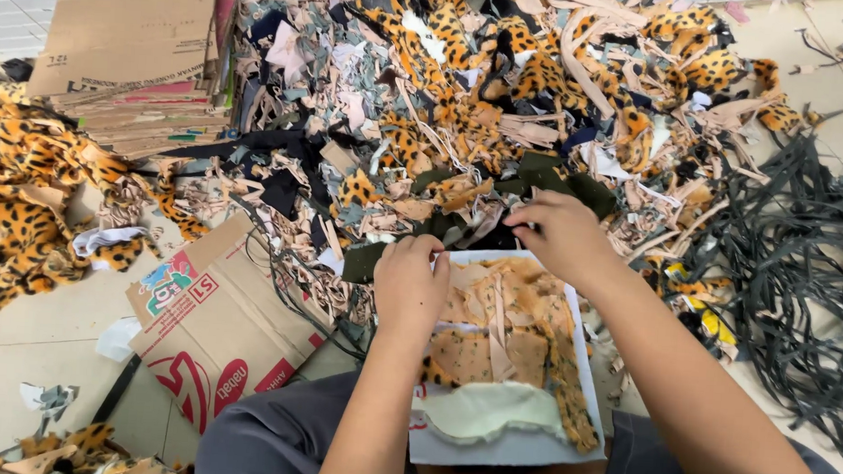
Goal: The person sorts through a pile of leopard-print and dark fabric scraps on the floor, picking up pieces and placing them into a cardboard box.
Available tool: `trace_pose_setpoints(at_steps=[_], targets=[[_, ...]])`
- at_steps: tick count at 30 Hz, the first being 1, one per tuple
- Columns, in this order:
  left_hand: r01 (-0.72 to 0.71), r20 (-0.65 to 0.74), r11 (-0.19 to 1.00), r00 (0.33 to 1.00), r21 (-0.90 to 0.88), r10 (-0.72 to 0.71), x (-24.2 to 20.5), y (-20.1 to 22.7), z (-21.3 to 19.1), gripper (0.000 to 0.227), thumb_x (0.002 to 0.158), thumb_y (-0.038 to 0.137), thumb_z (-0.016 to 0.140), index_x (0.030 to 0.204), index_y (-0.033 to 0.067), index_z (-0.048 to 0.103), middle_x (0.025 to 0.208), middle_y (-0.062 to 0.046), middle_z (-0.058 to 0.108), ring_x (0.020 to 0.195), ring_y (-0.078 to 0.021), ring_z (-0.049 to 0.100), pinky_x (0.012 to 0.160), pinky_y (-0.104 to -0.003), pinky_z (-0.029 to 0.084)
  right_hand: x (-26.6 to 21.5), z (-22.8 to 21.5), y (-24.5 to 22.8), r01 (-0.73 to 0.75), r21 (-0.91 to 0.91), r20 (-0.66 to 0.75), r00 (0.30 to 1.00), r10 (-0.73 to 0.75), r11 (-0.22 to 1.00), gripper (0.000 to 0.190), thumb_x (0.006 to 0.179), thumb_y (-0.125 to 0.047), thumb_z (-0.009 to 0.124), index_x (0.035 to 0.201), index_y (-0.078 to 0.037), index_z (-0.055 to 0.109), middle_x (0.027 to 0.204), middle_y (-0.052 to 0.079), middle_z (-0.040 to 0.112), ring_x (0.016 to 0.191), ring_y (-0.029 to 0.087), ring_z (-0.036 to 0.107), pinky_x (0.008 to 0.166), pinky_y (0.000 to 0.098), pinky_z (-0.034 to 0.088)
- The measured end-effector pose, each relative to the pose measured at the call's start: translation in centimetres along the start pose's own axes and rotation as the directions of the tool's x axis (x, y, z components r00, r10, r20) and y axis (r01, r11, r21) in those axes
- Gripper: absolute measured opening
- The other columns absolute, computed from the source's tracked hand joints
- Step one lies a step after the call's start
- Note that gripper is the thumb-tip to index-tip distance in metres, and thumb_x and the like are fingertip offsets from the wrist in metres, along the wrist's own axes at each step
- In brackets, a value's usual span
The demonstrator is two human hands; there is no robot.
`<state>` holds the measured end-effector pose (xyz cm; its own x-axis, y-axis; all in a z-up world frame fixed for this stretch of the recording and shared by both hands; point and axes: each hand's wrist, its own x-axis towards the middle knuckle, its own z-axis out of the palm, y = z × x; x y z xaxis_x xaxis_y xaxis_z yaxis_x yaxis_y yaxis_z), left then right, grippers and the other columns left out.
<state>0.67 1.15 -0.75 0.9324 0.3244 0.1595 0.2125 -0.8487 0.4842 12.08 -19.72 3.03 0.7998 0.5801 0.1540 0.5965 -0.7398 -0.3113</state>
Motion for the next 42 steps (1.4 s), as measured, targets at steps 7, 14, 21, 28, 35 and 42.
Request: trace_pose_setpoints(at_steps=[7, 14, 21, 28, 35, 42], targets=[[0.049, 0.010, 0.992, 0.999, -0.117, -0.048, 1.0, -1.0, -2.3, 0.009, 0.090, 0.030, 0.066, 0.095, 0.0229, 0.069, 0.084, 0.002, 0.066, 0.092, -0.0218, 0.065, 0.083, -0.036, 0.053, 7.6, 12.9, 1.4, 0.241, 0.027, 0.053, 0.969, -0.242, 0.970, 0.024, 0.084, -0.015, 0.066, 0.101, -0.020, 0.081, 0.137, -0.003, 0.066, 0.116, 0.034, 0.061, 0.094, 0.0438, 0.054], [0.113, 0.046, 0.957, 0.994, -0.266, -0.104, 0.8, -2.1, -4.0, 0.011, 0.095, 0.024, 0.063, 0.099, 0.0174, 0.071, 0.088, -0.002, 0.068, 0.096, -0.0261, 0.066, 0.087, -0.038, 0.053, 9.3, 3.4, -2.8, -0.070, 0.229, 0.064, 0.996, 0.057, 0.971, 0.016, 0.082, -0.028, 0.075, 0.098, -0.028, 0.079, 0.092, -0.002, 0.076, 0.096, 0.027, 0.070, 0.086, 0.0413, 0.056], [-0.008, -0.097, 0.876, 0.994, -0.483, -0.044, 1.0, 1.4, -3.9, 0.006, 0.090, 0.020, 0.069, 0.094, 0.0173, 0.073, 0.086, -0.003, 0.067, 0.090, -0.0232, 0.066, 0.084, -0.036, 0.055, 5.8, -10.9, -7.2, -0.056, 0.593, -0.162, 0.969, 0.188, 0.803, 0.020, 0.086, -0.018, 0.081, 0.105, -0.021, 0.076, 0.090, -0.001, 0.073, 0.088, 0.013, 0.063, 0.087, 0.0280, 0.053], [0.027, 0.113, 0.680, 0.990, -0.733, 0.082, -1.0, 6.4, -9.2, 0.069, 0.085, 0.032, 0.080, 0.141, 0.0040, 0.053, 0.139, -0.027, 0.050, 0.137, -0.0478, 0.040, 0.116, -0.055, 0.033, 0.6, -12.5, -8.7, -0.062, 0.776, -0.055, 0.985, 0.165, 0.627, 0.044, 0.085, 0.001, 0.073, 0.127, 0.002, 0.060, 0.097, 0.019, 0.070, 0.092, 0.029, 0.067, 0.088, 0.0439, 0.054], [0.212, 0.271, 0.616, 0.962, -0.758, 0.002, -1.4, 2.9, -1.2, 0.027, 0.089, 0.029, 0.077, 0.114, 0.0213, 0.076, 0.099, -0.009, 0.075, 0.101, -0.0261, 0.071, 0.088, -0.037, 0.055, -4.6, -8.8, -6.4, -0.212, 0.824, 0.126, 0.973, 0.195, 0.525, 0.032, 0.087, 0.005, 0.067, 0.119, -0.001, 0.068, 0.097, 0.016, 0.072, 0.090, 0.028, 0.067, 0.085, 0.0399, 0.053], [-0.169, 0.066, 0.970, 0.981, -0.175, 0.183, -4.5, 0.3, -2.6, 0.036, 0.094, 0.012, 0.061, 0.122, 0.0328, 0.071, 0.122, 0.003, 0.061, 0.120, -0.0240, 0.051, 0.099, -0.039, 0.042, -7.6, -3.3, -2.5, -0.060, 0.348, 0.143, 0.990, 0.010, 0.936, 0.031, 0.083, 0.003, 0.069, 0.098, -0.020, 0.084, 0.134, 0.012, 0.065, 0.124, 0.042, 0.057, 0.102, 0.0550, 0.047]])
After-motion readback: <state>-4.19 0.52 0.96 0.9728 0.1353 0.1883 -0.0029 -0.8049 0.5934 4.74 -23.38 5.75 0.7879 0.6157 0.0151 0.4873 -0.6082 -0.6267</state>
